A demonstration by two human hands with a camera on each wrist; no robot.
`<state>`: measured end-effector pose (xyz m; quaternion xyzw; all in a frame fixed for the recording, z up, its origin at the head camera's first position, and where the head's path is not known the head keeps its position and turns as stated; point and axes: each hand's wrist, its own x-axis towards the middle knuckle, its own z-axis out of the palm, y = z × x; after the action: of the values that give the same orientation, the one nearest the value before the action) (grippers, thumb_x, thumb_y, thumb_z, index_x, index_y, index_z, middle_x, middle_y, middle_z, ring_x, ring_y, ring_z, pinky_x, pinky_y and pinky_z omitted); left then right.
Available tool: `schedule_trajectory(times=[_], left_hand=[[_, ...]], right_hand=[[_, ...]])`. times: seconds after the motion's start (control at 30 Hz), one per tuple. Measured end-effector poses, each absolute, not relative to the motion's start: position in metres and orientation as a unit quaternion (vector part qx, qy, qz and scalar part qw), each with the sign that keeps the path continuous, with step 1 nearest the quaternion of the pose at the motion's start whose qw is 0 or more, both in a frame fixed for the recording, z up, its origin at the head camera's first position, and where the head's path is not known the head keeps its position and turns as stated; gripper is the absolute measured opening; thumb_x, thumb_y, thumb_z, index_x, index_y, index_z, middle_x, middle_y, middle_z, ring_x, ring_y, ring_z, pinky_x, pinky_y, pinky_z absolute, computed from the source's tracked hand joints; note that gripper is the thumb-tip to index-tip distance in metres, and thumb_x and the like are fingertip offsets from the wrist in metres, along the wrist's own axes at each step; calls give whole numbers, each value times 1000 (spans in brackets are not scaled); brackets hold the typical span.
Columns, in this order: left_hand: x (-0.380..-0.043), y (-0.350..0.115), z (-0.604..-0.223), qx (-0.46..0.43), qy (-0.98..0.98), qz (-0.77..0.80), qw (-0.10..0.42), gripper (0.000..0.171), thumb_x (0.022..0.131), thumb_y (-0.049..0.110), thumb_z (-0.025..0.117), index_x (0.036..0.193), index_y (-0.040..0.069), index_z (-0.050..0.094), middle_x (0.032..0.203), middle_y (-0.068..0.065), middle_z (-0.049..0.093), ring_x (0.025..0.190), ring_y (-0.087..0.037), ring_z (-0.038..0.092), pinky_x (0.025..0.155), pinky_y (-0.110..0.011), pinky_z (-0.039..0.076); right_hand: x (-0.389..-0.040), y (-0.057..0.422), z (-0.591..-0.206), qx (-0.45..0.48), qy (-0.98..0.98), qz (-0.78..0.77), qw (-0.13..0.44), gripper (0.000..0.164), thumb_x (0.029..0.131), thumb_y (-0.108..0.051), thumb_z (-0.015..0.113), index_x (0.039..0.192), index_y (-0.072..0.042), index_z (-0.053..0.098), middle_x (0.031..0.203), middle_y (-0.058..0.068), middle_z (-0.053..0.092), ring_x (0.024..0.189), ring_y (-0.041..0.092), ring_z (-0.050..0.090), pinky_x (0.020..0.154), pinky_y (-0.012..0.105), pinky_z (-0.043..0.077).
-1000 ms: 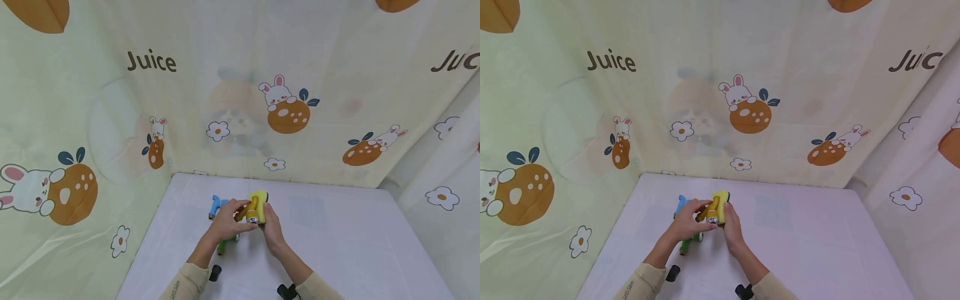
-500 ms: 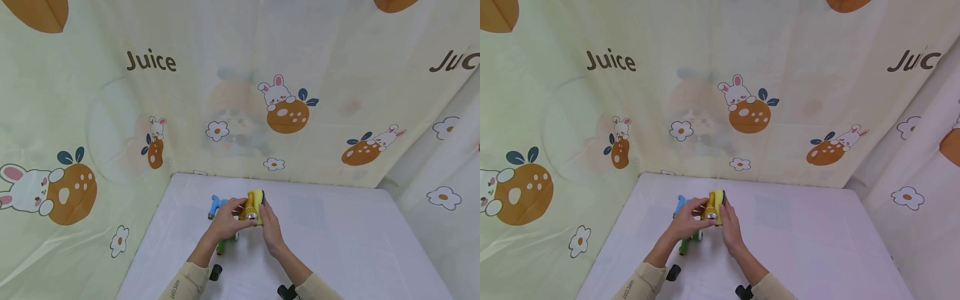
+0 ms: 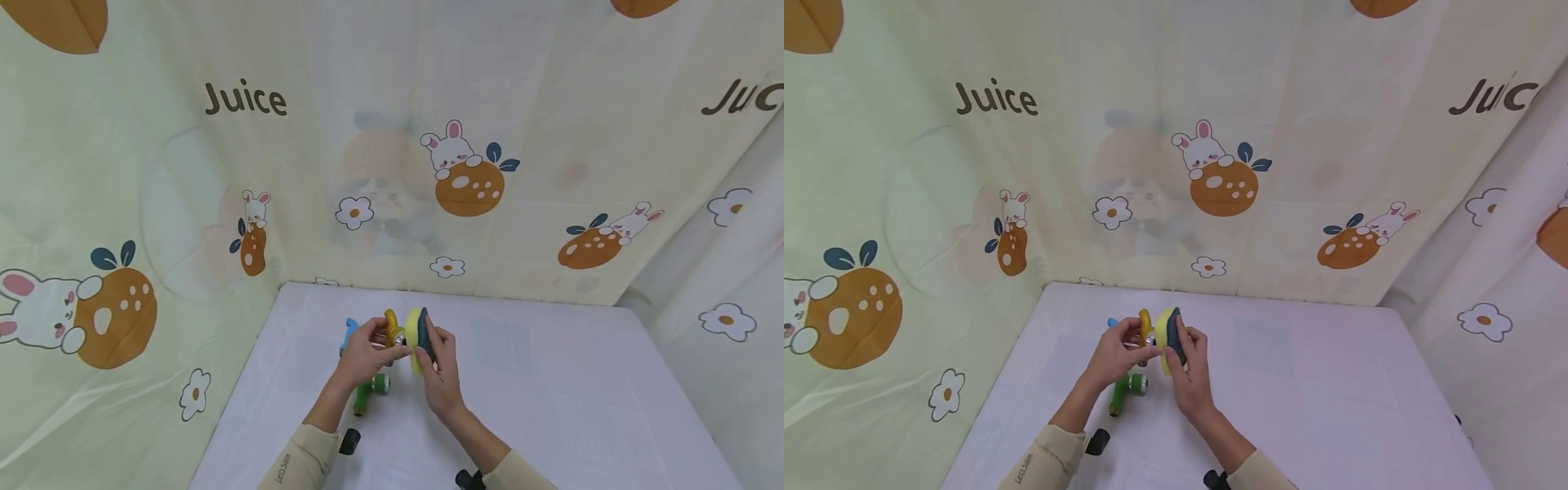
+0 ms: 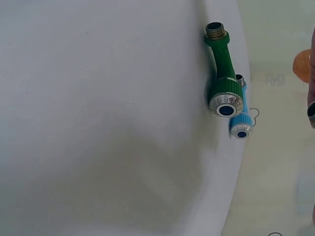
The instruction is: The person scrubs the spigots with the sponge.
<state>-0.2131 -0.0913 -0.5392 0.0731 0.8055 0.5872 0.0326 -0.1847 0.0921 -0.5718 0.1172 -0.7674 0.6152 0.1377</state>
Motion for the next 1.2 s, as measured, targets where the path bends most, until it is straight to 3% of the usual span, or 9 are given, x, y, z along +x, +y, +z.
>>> schedule_trajectory(times=[0.13,0.27,0.37,0.5,0.63,0.83,1.0,1.07,1.2], left_hand=[[-213,-90,-539,88,825,558,21,81,80,58,85,141,10,61,118,-3,69,100,-18,64,80,-28,61],[-213,-90,-536,115,831,545,10,84,82,54,84,146,14,48,126,-7,72,99,-15,68,82,-28,62],[-213,-90,-533,155,843,515,9,79,85,47,84,149,24,43,127,-7,73,98,-15,70,81,-27,61],[-214,-91,-533,214,864,456,-5,61,95,32,78,150,27,53,122,-4,73,98,-16,72,82,-30,62],[-215,-90,-536,225,888,398,-55,47,98,26,75,143,22,64,122,-3,70,106,-18,69,88,-38,61],[-217,-90,-542,247,894,331,-174,40,87,38,84,121,18,78,128,-8,57,118,-26,54,99,-42,53],[-220,-91,-539,311,853,346,-236,41,81,35,89,112,10,80,118,-1,73,108,-18,69,98,-35,58],[-220,-91,-538,323,841,355,-250,42,79,32,91,112,8,81,108,1,77,100,-16,71,92,-31,60],[-218,-91,-538,309,845,357,-252,45,80,29,91,118,8,79,105,1,80,93,-12,72,87,-30,61]], right_hand=[[-185,91,-572,111,-777,603,144,58,109,-18,54,163,-28,36,144,9,39,117,17,41,87,19,45],[-184,89,-568,96,-778,604,143,57,109,-16,53,163,-23,36,143,15,39,115,20,41,85,18,44],[-178,87,-557,95,-773,611,141,56,110,-13,51,163,-16,35,143,19,39,114,22,42,83,19,46],[-172,85,-545,108,-767,616,142,55,109,-11,49,163,-12,35,140,19,40,112,22,43,83,21,46],[-177,85,-556,105,-769,615,141,55,110,-14,49,163,-18,35,141,16,39,111,22,43,84,22,46],[-181,89,-557,87,-775,614,124,55,111,-22,50,163,-23,35,141,14,40,111,21,43,85,23,46],[-190,94,-570,88,-776,612,124,53,112,-32,48,163,-35,34,138,8,41,108,20,45,81,24,47],[-192,95,-571,85,-776,613,123,53,112,-33,48,163,-34,34,138,8,42,107,20,45,81,24,47],[-192,95,-570,80,-778,612,116,53,112,-35,48,163,-33,33,138,8,41,109,20,43,83,24,45]])
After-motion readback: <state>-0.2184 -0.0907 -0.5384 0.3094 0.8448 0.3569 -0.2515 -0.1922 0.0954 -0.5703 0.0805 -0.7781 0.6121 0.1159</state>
